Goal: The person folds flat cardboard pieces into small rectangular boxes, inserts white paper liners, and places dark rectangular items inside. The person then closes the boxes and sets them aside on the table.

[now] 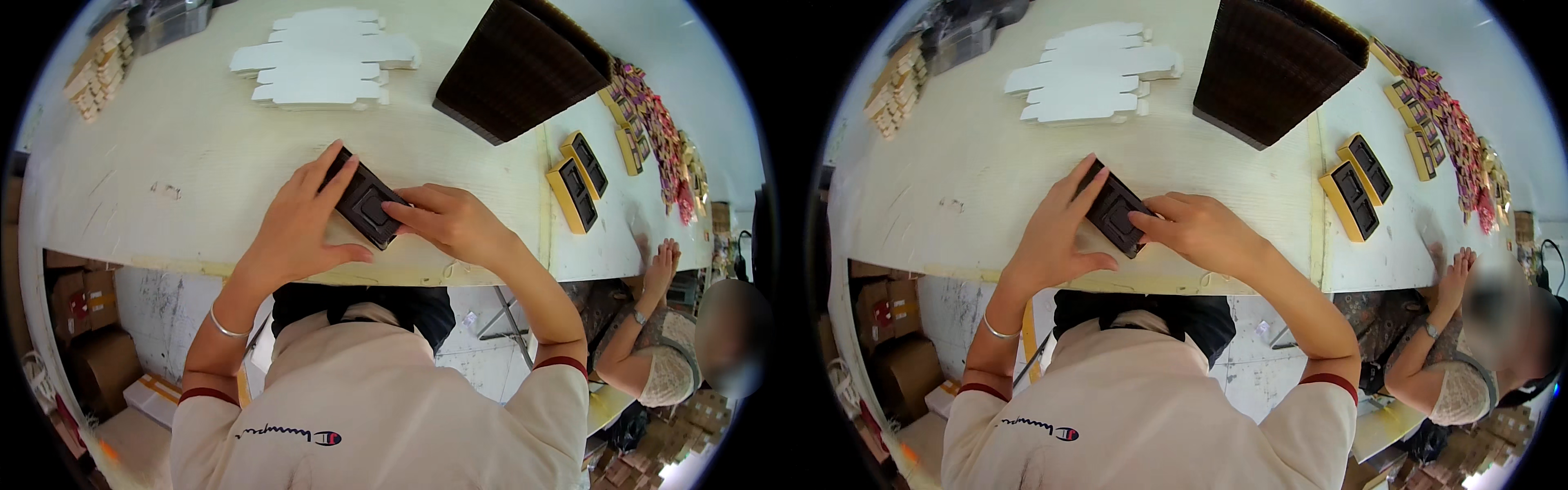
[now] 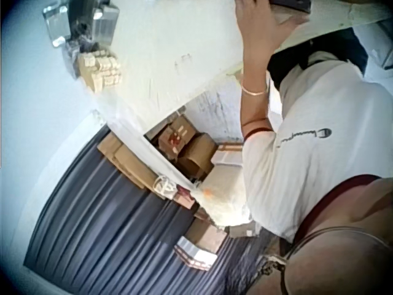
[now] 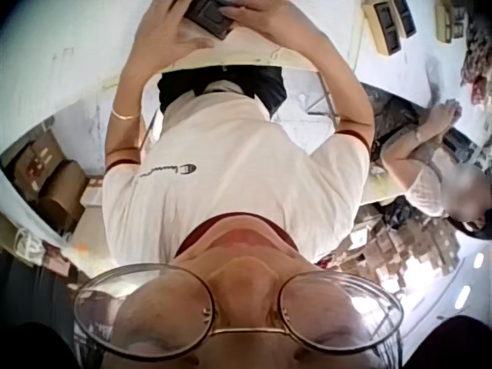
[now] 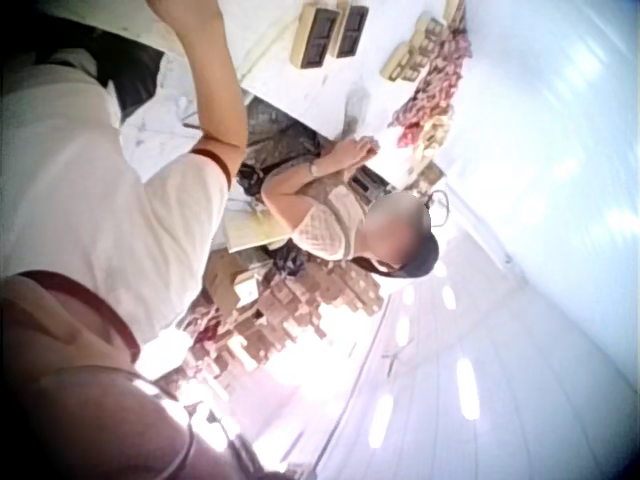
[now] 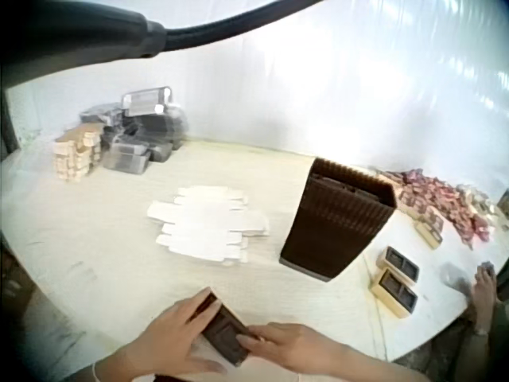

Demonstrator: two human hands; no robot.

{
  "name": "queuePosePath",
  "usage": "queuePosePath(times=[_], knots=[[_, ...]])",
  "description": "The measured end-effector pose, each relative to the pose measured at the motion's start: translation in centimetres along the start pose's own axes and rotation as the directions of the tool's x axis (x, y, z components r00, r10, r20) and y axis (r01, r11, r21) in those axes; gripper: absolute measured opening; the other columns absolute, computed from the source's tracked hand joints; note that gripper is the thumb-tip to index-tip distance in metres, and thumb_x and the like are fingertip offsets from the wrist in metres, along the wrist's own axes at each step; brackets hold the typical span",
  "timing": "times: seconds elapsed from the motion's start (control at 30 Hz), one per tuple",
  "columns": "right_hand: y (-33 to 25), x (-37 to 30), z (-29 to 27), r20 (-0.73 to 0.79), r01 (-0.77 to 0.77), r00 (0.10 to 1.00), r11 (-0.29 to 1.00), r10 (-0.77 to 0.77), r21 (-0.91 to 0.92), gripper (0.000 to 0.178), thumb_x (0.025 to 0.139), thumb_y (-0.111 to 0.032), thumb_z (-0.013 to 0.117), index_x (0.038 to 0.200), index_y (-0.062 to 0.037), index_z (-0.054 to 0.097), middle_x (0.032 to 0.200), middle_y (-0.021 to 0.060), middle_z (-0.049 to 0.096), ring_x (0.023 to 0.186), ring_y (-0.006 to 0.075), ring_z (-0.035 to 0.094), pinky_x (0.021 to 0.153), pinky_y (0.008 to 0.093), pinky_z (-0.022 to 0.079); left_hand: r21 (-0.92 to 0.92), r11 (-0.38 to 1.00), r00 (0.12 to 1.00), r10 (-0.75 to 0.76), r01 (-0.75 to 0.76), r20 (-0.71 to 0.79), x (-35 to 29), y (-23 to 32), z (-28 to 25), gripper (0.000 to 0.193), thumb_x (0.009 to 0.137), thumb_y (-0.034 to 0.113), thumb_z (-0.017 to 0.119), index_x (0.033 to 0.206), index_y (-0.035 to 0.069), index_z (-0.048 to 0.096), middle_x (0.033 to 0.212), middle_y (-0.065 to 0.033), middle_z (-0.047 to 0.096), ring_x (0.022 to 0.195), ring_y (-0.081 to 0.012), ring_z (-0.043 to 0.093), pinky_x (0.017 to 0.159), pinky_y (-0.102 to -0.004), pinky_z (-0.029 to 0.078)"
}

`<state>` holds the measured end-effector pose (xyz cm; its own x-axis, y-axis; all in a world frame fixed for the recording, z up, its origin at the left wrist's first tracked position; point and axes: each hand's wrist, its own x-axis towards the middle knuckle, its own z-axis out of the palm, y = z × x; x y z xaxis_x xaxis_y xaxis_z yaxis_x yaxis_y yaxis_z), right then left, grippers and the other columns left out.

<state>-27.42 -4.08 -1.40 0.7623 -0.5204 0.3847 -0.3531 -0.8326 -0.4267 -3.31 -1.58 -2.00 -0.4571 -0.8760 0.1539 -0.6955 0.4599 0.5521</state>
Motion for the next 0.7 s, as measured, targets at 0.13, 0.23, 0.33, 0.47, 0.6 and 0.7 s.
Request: queuePosePath(times=[0.13,0.23,0.33,0.47,0.6,0.7], knots=[[0.4,-0.7,0.1,0.131,0.043,0.991,0.986,-0.021,-0.161,0.035,0.076,-0.012,0.067,0.11,-0.0033,0.063,0.083,0.0085,0.059,0.074,0.0244,0.059,0.062,0.0342,0.05,0.131,0.991,0.999,0.015,-0.011,-0.034,0.2,1.1,0.5,0.092,0.066,0.05,0.078,0.135,-0.001,0.045,0.145,-0.0224,0.032,0.122,-0.0423,0.042,0.099,-0.0458,0.041],[0.3,-0.9,0.3,0.177,-0.018,0.983,0.991,0.042,-0.131,0.038,0.079,-0.016,0.07,0.114,-0.0019,0.062,0.088,0.0105,0.061,0.074,0.0271,0.059,0.064,0.0359,0.05,0.22,0.975,0.995,0.048,-0.027,-0.092,0.0,1.4,1.1,0.084,0.069,0.051,0.074,0.132,0.002,0.05,0.141,-0.0242,0.037,0.118,-0.0441,0.044,0.093,-0.046,0.046],[-0.7,-0.5,-0.2,0.139,-0.121,0.983,0.992,0.124,-0.029,0.041,0.08,-0.016,0.07,0.117,-0.0013,0.061,0.091,0.0129,0.061,0.077,0.0294,0.06,0.068,0.0366,0.05,0.294,0.956,0.993,0.034,0.0,-0.11,-0.2,1.7,1.8,0.08,0.067,0.043,0.076,0.134,0.009,0.051,0.142,-0.0232,0.038,0.118,-0.0418,0.046,0.089,-0.0451,0.049],[-2.2,-1.0,0.2,0.063,-0.237,0.97,0.971,0.235,0.038,0.044,0.079,-0.018,0.072,0.118,-0.0009,0.06,0.095,0.0168,0.061,0.08,0.033,0.061,0.071,0.0377,0.051,0.338,0.94,0.995,-0.013,0.047,-0.102,-0.2,1.9,1.7,0.073,0.068,0.04,0.077,0.133,0.018,0.053,0.14,-0.0213,0.042,0.112,-0.0385,0.051,0.085,-0.0416,0.051],[-3.0,-1.3,1.6,-0.069,-0.262,0.963,0.965,0.261,-0.002,0.043,0.08,-0.022,0.072,0.116,-0.001,0.06,0.086,0.0159,0.058,0.075,0.0326,0.06,0.067,0.0391,0.05,0.337,0.941,0.991,0.021,0.024,-0.129,0.0,0.7,1.9,0.068,0.071,0.039,0.076,0.132,0.019,0.054,0.14,-0.0195,0.043,0.109,-0.0376,0.053,0.083,-0.0403,0.052],[-3.3,-1.2,1.7,-0.053,-0.346,0.936,0.938,0.347,0.025,0.047,0.078,-0.023,0.073,0.118,-0.0029,0.059,0.084,0.0156,0.058,0.074,0.0317,0.061,0.066,0.0377,0.051,0.315,0.949,0.987,0.045,0.006,-0.152,-0.2,0.8,2.2,0.065,0.074,0.037,0.074,0.133,0.019,0.054,0.141,-0.0189,0.042,0.111,-0.0381,0.052,0.084,-0.0411,0.051]])
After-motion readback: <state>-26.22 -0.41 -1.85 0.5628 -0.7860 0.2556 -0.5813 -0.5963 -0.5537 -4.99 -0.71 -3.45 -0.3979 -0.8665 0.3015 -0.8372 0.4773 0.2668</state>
